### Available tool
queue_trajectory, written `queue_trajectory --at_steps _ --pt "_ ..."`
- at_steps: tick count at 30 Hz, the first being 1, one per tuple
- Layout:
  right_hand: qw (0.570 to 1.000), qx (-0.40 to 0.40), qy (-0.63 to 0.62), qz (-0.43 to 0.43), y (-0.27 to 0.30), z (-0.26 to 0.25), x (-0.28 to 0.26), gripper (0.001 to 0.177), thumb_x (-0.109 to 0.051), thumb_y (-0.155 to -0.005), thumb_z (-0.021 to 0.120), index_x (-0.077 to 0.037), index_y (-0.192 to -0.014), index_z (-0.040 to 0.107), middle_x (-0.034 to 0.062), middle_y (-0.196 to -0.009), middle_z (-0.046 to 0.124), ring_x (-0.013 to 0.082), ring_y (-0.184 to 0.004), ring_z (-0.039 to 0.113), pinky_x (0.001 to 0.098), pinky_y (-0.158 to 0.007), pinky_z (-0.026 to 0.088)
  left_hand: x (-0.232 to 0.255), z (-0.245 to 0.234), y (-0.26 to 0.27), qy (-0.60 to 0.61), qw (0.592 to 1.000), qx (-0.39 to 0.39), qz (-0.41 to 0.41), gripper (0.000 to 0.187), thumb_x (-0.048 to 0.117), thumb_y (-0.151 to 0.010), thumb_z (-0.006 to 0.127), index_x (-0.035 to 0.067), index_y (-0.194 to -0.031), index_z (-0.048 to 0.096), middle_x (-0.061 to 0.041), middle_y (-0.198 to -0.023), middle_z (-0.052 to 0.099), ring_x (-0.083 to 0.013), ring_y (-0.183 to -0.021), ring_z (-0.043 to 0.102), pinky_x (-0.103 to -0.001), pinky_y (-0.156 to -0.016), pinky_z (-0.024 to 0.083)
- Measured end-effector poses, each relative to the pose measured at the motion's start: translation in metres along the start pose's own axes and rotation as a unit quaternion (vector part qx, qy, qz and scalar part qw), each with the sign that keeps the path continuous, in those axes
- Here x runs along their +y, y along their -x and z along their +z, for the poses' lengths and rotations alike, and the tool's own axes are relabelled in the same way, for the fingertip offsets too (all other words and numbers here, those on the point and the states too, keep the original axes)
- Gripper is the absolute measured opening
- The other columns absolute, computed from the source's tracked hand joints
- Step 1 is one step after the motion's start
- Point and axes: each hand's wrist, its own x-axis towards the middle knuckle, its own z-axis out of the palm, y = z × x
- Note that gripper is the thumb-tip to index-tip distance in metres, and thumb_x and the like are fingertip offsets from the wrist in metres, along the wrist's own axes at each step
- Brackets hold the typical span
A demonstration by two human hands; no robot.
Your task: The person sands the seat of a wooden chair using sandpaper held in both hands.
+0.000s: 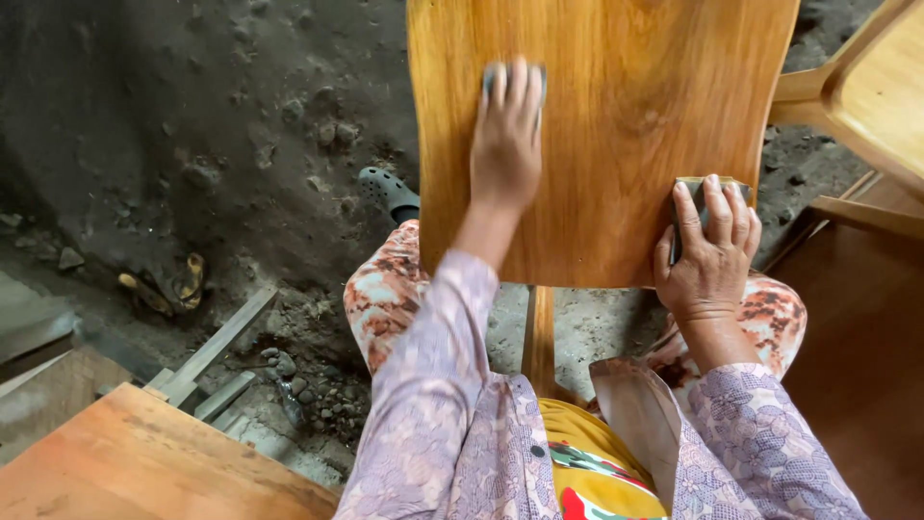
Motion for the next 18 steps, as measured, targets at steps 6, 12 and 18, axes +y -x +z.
queue_trajectory --at_steps 6,12,18 --pt "1.0 -0.004 0.007 -0.002 0.003 0.0 0.0 0.045 -0.019 -0.105 0.06 -0.002 -0.147 0.065 0.0254 -0.155 0.051 0.0462 -0.14 0.045 0.0593 -0.114 0.032 0.025 -0.025 0.14 0.025 0.999 -0.035 -0.012 0.045 0.008 -0.103 0.05 0.007 -0.148 0.055 -0.01 -0.158 0.046 -0.0331 -0.15 0.041 -0.049 -0.125 0.034" --pt "1.0 -0.003 0.009 -0.009 0.014 0.02 0.016 0.053 -0.027 -0.105 0.054 -0.006 -0.153 0.059 0.0238 -0.158 0.047 0.043 -0.146 0.037 0.0565 -0.116 0.025 0.003 0.001 0.147 -0.022 0.997 0.065 0.015 0.043 0.024 -0.103 0.048 0.017 -0.144 0.059 -0.007 -0.153 0.053 -0.0298 -0.142 0.05 -0.045 -0.117 0.04" --pt "1.0 0.02 0.012 0.018 0.036 0.031 0.002 0.047 -0.023 -0.109 0.05 -0.005 -0.152 0.057 0.0199 -0.161 0.045 0.0402 -0.148 0.038 0.0541 -0.117 0.027 -0.021 0.018 0.104 -0.035 0.996 0.077 -0.006 0.046 0.021 -0.097 0.059 0.015 -0.143 0.059 -0.009 -0.153 0.052 -0.0327 -0.142 0.049 -0.046 -0.115 0.041"
